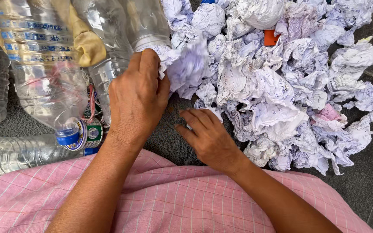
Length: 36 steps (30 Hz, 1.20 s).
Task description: The person sits on the floor and sorts through a pile of crumpled papers and plastic bottles. They unwrap a small tin, wipe it with a paper, and then proceed to pick up individual crumpled papers, unfold them, and place them back into the pile.
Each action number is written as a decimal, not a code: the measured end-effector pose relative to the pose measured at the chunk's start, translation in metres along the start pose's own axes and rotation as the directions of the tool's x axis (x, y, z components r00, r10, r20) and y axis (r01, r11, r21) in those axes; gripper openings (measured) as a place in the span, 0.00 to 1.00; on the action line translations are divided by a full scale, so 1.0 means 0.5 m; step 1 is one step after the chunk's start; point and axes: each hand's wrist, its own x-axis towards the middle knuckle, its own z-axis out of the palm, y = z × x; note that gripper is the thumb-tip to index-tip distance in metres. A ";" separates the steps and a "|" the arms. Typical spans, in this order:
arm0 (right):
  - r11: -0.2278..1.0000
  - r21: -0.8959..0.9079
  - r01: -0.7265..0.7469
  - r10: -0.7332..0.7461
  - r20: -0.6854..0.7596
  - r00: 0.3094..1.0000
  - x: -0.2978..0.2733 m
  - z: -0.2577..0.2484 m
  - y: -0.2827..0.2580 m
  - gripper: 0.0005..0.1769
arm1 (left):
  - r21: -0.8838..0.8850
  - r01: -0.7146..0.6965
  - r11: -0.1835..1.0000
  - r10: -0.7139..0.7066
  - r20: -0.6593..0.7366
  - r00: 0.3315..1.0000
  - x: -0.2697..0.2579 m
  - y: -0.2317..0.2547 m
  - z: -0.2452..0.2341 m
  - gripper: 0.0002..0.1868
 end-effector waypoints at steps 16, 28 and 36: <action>0.916 -0.188 -0.354 0.371 0.065 0.926 -0.018 0.029 0.088 0.06 | -0.173 0.093 0.980 -0.118 -0.138 0.983 0.012 0.003 -0.023 0.23; 0.995 0.007 -0.104 0.101 0.165 0.981 0.021 0.149 -0.023 0.10 | -0.267 0.097 0.959 -0.136 -0.133 0.982 0.013 0.012 -0.017 0.21; 0.996 -0.014 -0.085 0.085 0.028 0.996 0.028 0.164 0.027 0.14 | -0.270 0.104 0.957 -0.137 -0.105 0.985 0.008 0.011 -0.007 0.20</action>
